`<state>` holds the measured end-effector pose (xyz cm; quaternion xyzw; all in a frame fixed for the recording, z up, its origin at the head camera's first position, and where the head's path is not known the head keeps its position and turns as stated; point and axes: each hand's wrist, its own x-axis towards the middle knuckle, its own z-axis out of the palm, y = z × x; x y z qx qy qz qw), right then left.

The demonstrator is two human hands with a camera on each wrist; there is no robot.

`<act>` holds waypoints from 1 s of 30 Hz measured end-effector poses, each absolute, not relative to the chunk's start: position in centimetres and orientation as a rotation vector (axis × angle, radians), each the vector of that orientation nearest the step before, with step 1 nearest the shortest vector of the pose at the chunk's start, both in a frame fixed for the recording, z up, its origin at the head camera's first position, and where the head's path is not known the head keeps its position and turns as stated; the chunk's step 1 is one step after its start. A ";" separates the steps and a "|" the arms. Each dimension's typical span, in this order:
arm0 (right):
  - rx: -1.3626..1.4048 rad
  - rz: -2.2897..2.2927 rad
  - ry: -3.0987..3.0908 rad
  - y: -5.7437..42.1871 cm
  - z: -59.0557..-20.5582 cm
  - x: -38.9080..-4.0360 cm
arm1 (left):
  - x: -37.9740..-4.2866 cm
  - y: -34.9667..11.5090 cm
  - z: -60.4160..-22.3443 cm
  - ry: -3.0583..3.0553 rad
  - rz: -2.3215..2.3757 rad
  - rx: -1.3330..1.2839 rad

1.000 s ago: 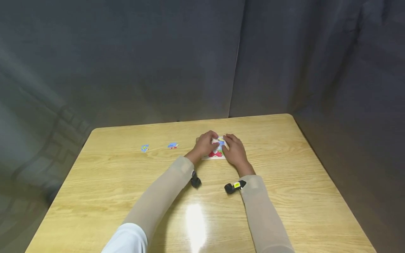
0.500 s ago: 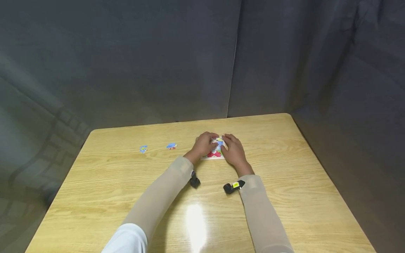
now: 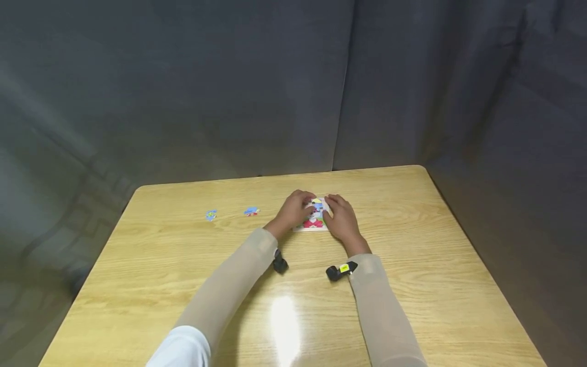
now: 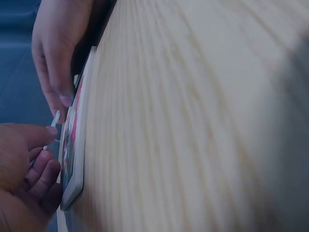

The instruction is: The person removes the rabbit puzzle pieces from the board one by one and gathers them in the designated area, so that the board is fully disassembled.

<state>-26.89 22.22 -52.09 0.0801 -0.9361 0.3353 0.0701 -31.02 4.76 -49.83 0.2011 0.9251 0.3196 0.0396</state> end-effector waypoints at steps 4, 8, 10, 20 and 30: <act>0.229 1.026 -2.824 22.2 -52.1 -26.8 | -30.8 3.7 -49.7 2.795 1.040 0.628; 0.219 1.034 -2.831 22.1 -52.0 -26.9 | -30.7 2.2 -49.5 2.787 1.059 0.619; 0.213 1.037 -2.831 22.1 -51.9 -26.9 | -30.7 1.4 -49.2 2.798 1.055 0.617; 0.207 1.040 -2.840 22.1 -51.7 -27.0 | -30.7 -2.1 -48.7 2.811 1.015 0.548; 0.213 1.044 -2.838 22.0 -51.6 -26.9 | -30.4 -3.7 -48.3 2.794 0.866 0.534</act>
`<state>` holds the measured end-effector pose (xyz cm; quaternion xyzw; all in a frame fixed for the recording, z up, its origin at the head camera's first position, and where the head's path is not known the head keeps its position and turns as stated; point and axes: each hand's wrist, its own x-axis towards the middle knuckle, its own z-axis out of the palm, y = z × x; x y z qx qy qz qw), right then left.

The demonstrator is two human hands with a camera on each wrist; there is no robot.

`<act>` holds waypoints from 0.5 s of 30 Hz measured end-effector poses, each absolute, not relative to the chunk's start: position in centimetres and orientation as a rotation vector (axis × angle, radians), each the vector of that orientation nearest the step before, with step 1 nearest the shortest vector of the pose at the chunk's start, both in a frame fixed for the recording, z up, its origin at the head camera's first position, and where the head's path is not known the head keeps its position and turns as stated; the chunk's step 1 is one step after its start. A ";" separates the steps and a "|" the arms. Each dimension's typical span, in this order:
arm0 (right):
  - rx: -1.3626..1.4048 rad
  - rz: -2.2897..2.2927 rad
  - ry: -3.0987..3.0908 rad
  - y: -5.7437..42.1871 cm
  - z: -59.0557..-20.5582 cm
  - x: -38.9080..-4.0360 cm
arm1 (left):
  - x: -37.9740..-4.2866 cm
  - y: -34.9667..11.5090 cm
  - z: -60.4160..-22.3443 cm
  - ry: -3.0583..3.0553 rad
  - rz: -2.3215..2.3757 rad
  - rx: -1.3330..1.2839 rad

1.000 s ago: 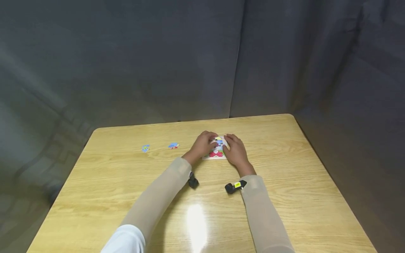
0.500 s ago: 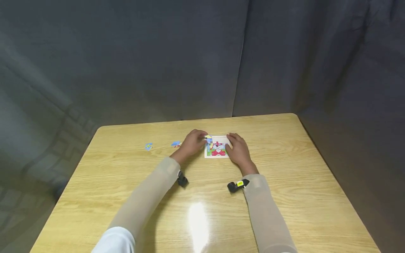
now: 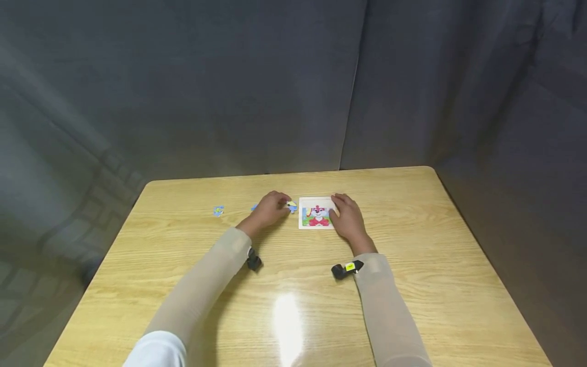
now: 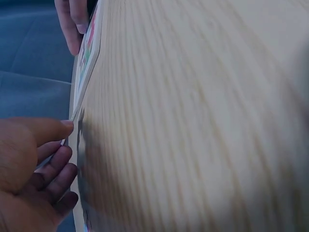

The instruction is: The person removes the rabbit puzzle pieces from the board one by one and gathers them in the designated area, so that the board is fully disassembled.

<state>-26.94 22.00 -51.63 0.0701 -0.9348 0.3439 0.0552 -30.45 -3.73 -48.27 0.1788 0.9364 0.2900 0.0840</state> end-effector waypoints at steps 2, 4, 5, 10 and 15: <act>0.213 1.044 -2.838 22.1 -51.7 -26.9 | -30.5 -3.8 -48.2 2.795 0.825 0.532; 0.211 1.048 -2.839 22.1 -51.7 -26.9 | -30.5 -3.8 -48.2 2.796 0.806 0.529; 0.208 1.052 -2.840 22.0 -51.8 -26.9 | -30.5 -3.7 -48.2 2.797 0.797 0.528; 0.201 1.055 -2.846 21.9 -51.8 -27.0 | -30.5 -3.7 -48.4 2.810 0.747 0.527; 0.206 1.051 -2.839 21.9 -51.6 -26.8 | -30.6 -3.6 -48.4 2.819 0.705 0.539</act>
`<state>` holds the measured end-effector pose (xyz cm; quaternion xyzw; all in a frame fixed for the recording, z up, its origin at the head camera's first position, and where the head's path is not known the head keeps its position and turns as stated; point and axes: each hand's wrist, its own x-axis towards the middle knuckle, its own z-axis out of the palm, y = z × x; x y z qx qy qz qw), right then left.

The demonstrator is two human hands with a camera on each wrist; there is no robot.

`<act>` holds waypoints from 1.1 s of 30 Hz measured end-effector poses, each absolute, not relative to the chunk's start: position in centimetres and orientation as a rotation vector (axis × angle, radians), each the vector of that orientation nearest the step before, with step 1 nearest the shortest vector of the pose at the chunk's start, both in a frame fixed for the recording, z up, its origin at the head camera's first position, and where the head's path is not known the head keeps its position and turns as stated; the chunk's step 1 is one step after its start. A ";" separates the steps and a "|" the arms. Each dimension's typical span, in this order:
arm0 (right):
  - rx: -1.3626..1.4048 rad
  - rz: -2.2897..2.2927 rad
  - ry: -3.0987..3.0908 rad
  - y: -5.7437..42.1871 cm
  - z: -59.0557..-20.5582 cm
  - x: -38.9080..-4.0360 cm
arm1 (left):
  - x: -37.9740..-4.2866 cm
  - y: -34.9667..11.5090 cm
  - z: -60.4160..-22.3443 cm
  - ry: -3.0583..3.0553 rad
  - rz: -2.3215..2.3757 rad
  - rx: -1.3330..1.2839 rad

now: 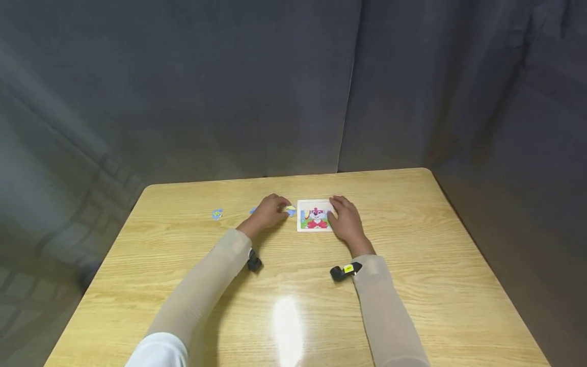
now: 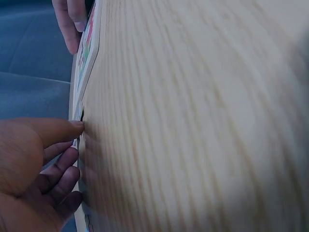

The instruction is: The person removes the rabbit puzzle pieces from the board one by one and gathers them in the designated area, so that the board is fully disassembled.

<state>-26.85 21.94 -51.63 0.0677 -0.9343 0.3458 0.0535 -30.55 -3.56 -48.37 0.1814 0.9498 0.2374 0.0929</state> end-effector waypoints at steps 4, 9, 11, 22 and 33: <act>0.204 1.052 -2.842 21.9 -51.6 -26.8 | -30.5 -3.5 -48.3 2.826 0.690 0.536; 0.199 1.052 -2.839 22.0 -51.6 -26.8 | -30.5 -3.4 -48.3 2.832 0.682 0.531; 0.198 1.057 -2.835 21.9 -51.6 -26.8 | -30.5 -3.3 -48.3 2.836 0.678 0.530; 0.194 1.055 -2.836 21.9 -51.6 -26.7 | -30.5 -3.4 -48.5 2.849 0.693 0.525; 0.193 1.063 -2.847 21.8 -51.6 -26.8 | -30.3 -3.4 -48.4 2.839 0.730 0.513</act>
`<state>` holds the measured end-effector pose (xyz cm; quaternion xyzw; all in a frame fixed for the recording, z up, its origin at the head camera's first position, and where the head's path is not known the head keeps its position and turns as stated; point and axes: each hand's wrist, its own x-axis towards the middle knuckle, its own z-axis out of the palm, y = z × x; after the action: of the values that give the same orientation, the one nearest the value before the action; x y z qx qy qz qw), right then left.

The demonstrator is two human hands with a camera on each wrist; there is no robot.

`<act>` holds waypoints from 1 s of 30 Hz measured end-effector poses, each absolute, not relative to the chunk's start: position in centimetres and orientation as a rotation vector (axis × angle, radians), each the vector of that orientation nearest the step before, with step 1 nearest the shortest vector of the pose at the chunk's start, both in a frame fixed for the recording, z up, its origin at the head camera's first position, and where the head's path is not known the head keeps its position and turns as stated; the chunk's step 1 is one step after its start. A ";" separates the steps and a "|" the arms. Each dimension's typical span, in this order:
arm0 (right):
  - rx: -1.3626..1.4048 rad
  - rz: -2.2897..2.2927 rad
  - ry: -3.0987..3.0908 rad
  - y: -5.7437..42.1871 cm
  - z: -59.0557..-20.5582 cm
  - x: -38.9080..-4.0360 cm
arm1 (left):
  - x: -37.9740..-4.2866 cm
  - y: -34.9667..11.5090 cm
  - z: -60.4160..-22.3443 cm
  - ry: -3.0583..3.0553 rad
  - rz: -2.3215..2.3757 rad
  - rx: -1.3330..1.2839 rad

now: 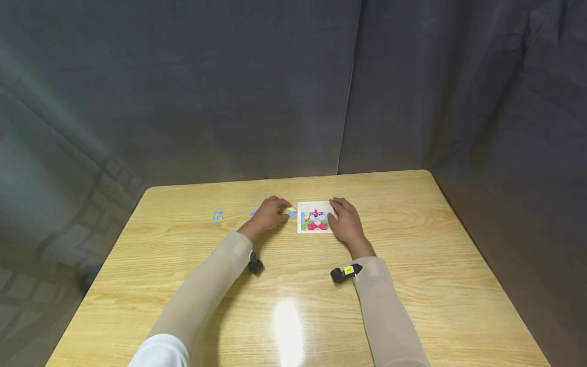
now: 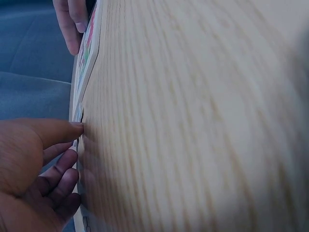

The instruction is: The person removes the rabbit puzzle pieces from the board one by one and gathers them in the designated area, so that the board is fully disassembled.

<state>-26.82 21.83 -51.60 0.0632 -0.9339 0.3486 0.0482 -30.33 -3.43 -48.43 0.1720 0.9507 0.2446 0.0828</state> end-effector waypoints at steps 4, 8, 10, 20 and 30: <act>0.192 1.070 -2.846 21.8 -51.6 -26.8 | -30.3 -3.4 -48.5 2.839 0.730 0.514; 0.202 1.070 -2.837 21.8 -51.5 -26.8 | -30.4 -3.5 -48.5 2.840 0.731 0.520; 0.205 1.066 -2.838 21.8 -51.4 -26.7 | -30.4 -3.5 -48.5 2.842 0.732 0.525; 0.216 1.061 -2.848 21.9 -51.6 -26.8 | -30.4 -3.7 -48.6 2.817 0.763 0.523; 0.286 1.048 -2.846 22.3 -51.4 -26.8 | -30.1 -3.5 -48.3 2.796 0.961 0.483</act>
<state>-26.84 22.25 -51.44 0.0938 -0.9332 0.3435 0.0475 -30.11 -3.48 -48.35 0.1607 0.9309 0.3199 0.0731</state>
